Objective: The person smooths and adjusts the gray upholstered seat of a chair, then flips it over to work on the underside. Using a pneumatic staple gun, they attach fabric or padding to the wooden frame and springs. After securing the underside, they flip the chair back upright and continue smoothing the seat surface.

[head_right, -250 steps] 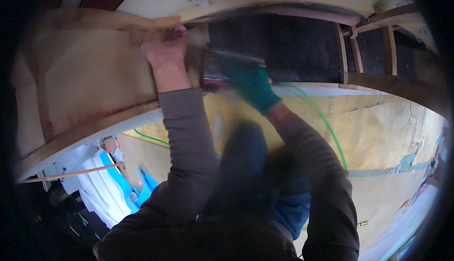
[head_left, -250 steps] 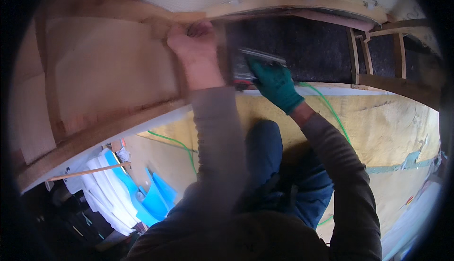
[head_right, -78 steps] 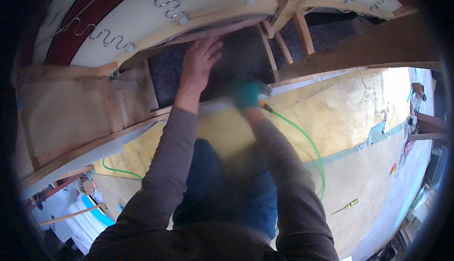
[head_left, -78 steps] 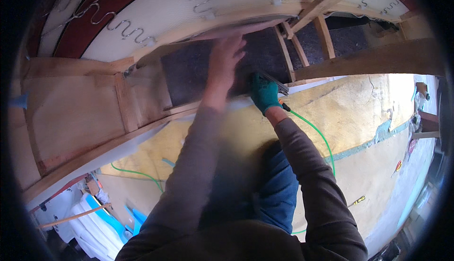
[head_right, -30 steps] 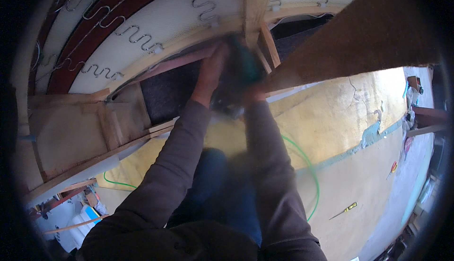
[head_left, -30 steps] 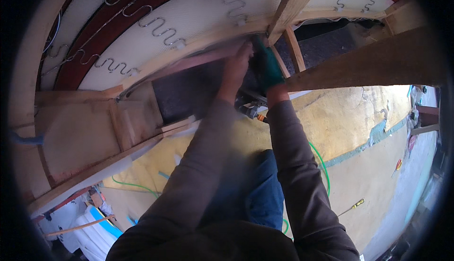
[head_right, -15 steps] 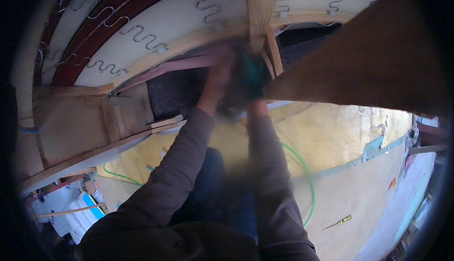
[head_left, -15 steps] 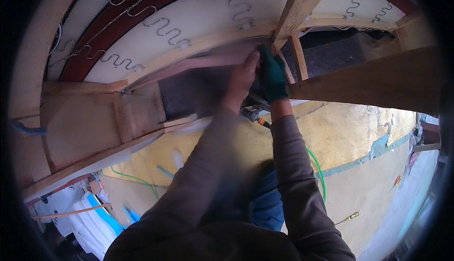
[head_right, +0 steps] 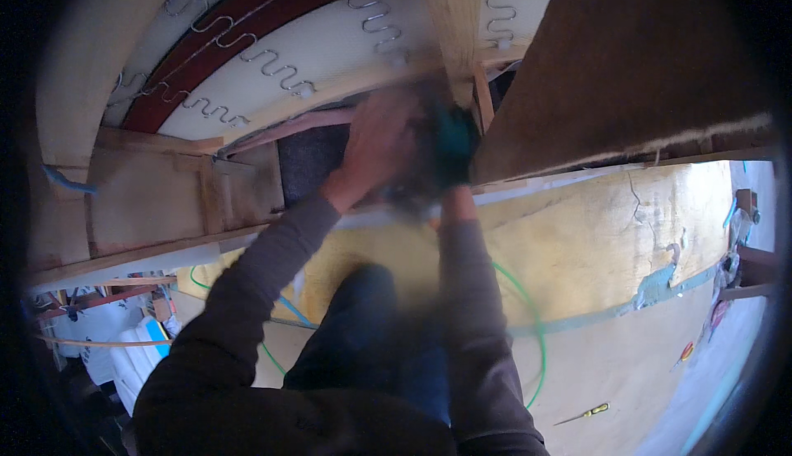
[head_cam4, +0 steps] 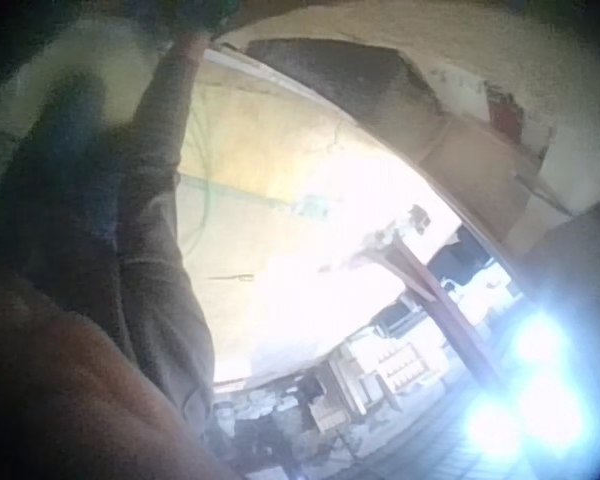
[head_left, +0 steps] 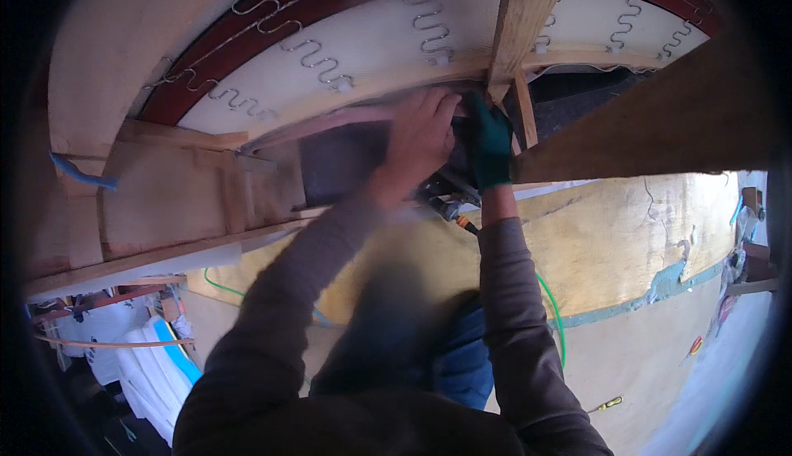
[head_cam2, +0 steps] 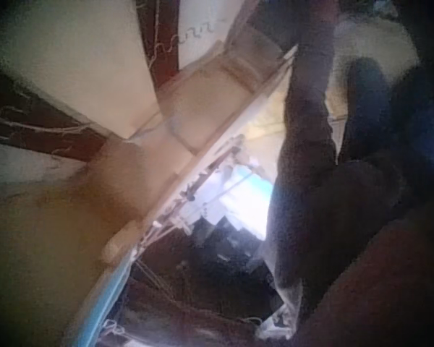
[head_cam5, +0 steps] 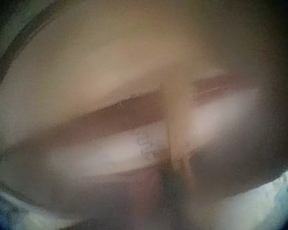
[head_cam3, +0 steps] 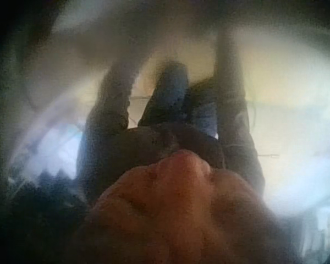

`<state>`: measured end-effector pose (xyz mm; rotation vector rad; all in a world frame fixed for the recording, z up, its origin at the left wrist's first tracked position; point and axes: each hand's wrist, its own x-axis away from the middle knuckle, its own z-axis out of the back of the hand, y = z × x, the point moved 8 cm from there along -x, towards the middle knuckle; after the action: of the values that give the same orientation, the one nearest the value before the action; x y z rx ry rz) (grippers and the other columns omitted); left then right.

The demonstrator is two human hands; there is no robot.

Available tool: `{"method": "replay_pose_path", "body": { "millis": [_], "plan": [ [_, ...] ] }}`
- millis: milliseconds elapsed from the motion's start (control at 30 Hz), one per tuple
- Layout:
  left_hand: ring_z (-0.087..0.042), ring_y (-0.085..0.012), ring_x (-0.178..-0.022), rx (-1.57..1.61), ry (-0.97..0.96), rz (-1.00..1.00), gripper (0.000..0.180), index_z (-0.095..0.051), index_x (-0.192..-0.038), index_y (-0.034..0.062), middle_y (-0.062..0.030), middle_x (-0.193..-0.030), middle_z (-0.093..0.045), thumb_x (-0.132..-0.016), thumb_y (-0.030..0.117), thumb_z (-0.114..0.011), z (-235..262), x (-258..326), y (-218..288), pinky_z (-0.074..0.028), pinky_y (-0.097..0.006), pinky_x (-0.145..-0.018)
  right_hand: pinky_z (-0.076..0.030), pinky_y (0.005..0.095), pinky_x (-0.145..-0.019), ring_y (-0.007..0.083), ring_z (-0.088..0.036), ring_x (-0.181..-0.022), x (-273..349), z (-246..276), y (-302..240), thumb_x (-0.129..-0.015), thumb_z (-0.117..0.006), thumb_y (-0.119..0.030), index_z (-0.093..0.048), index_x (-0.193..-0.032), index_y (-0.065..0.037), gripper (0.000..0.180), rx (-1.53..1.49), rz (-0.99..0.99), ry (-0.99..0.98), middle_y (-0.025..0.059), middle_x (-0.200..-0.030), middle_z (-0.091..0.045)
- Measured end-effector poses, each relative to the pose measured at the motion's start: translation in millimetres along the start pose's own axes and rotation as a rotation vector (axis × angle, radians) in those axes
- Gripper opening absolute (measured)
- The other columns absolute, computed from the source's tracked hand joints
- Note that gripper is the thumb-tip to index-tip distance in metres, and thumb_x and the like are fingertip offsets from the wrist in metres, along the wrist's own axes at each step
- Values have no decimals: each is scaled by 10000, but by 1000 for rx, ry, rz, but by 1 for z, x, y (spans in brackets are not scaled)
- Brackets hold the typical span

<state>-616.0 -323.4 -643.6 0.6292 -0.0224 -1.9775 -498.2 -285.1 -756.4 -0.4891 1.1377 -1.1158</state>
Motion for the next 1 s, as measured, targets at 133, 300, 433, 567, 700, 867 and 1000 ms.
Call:
{"method": "replay_pose_path", "body": {
  "millis": [133, 300, 433, 567, 700, 867, 1000],
  "plan": [
    [-526, -389, -1328, -18, -1, -107, 666, -558, -1424, 19, -156, -1460, -554, -766, 18, -655, -27, 3, -7, -431, -488, -1110, -575, 413, -790, 362, -709, -980, -3, 6, -8, -993, -594, -50, -668, -1317, -55, 333, 182, 95, 29, 215, -1140, -707],
    [-563, -402, -1297, 74, 109, -39, 646, -574, -1400, 6, -193, -1378, -627, -759, 9, -648, -33, 6, -10, -420, -479, -1142, -568, 469, -772, 429, -688, -941, -4, 4, -15, -889, -665, -44, -679, -1309, -81, 423, 269, 48, 22, 228, -1042, -713],
    [-578, -396, -1266, 124, -13, 20, 576, -603, -1343, 18, -188, -1318, -652, -770, 12, -656, -24, -10, -6, -433, -480, -1116, -562, 488, -756, 437, -685, -910, -9, 3, -22, -833, -703, -45, -704, -1245, -87, 414, 435, 1, 75, 209, -985, -723],
    [-565, -357, -1233, 1, -223, -87, 490, -609, -1315, 58, -149, -1292, -633, -826, 58, -634, -11, -22, -5, -436, -484, -1080, -563, 478, -732, 430, -690, -877, -18, 19, -41, -828, -724, -47, -722, -1180, -89, 354, 265, 26, 112, 200, -973, -726],
    [-544, -311, -1209, -477, -17, -260, 398, -598, -1293, 104, -108, -1289, -600, -897, 142, -588, 11, -36, -3, -426, -481, -1049, -564, 461, -716, 411, -701, -852, -33, 27, -55, -872, -691, -43, -723, -1163, -88, 297, 146, 61, 84, 197, -958, -729],
    [-565, -296, -1177, -483, -37, -297, 297, -616, -1209, 127, -91, -1244, -614, -920, 186, -574, -12, -64, -17, -429, -469, -1008, -563, 440, -708, 371, -717, -842, -56, 19, -35, -961, -604, -73, -723, -1143, -68, 218, 175, -16, 6, 186, -928, -735],
    [-650, -246, -1008, -312, 192, -331, 172, -700, -1036, 184, -50, -1029, -683, -873, 170, -648, -6, -70, -17, -435, -438, -852, -559, 425, -693, 360, -714, -819, -46, 27, -16, -982, -577, -85, -727, -1131, -66, 212, 68, -176, 17, 165, -920, -739]
  ]
}}
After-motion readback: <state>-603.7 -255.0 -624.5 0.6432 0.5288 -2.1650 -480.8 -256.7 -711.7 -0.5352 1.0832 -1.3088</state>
